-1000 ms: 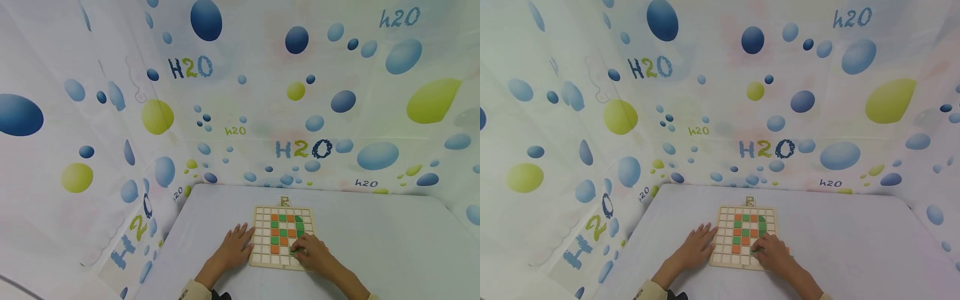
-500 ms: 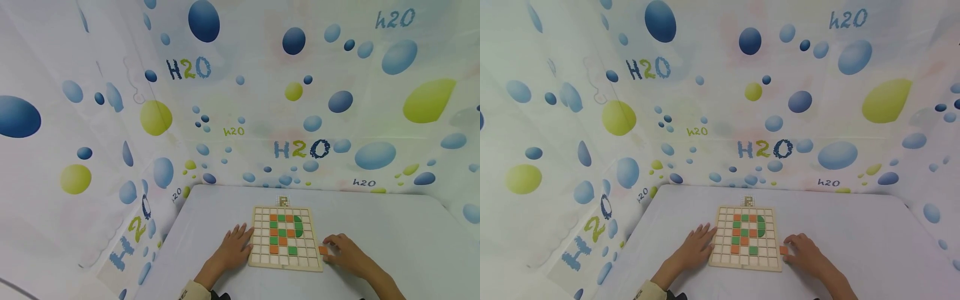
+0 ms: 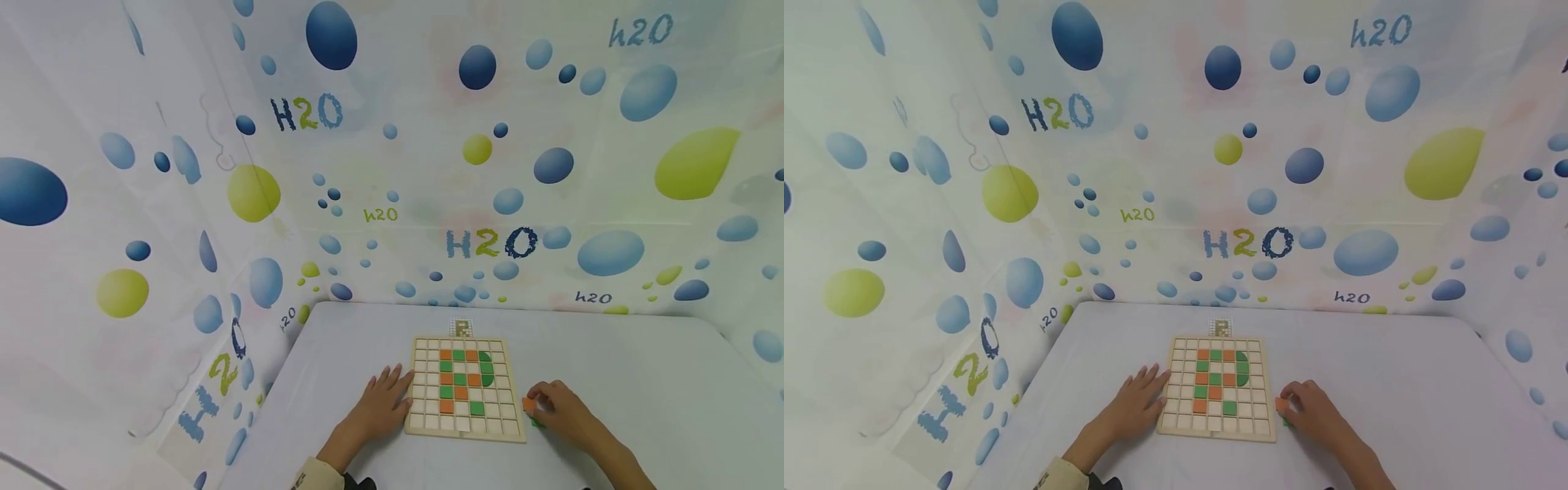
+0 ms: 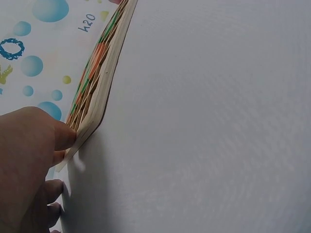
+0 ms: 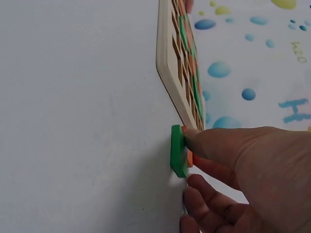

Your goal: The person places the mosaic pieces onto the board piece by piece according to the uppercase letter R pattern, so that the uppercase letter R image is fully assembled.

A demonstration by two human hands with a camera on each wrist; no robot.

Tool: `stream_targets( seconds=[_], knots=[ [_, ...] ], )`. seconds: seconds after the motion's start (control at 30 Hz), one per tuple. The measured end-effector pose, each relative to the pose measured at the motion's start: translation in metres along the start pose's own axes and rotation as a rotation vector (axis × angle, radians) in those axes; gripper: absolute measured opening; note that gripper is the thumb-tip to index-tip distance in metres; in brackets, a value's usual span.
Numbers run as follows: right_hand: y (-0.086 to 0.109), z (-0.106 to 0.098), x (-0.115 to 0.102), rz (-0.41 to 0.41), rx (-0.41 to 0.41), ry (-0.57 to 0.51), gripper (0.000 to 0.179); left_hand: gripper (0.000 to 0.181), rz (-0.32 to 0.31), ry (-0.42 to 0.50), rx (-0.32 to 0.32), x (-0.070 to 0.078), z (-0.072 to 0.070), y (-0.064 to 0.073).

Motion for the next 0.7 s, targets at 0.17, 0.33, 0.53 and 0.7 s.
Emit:
stream_targets(
  seconds=[0.17, 0.33, 0.53, 0.7],
  knots=[
    [-0.002, -0.004, 0.000, 0.055, 0.005, -0.014, 0.023, 0.058, 0.013, 0.012, -0.005, 0.001, -0.001, -0.001],
    [-0.002, -0.009, 0.001, 0.075, -0.016, -0.023, 0.030, 0.058, 0.012, 0.008, -0.005, 0.001, -0.004, -0.002],
    [0.010, -0.004, 0.007, 0.104, -0.058, -0.069, 0.043, 0.058, 0.003, 0.012, -0.022, 0.000, -0.002, -0.002],
    [0.019, 0.004, 0.003, 0.055, -0.098, -0.121, 0.032, 0.058, 0.000, 0.019, -0.029, 0.000, -0.001, -0.001]
  ],
)
Point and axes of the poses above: each hand's wrist, its own y-axis away from the middle knuckle, its own z-axis out of the palm, x = y × z, the point moved 9 cm from there along -y, towards the middle knuckle, and after that the axes turned 15 degrees about -x, right-handed, at the moved point
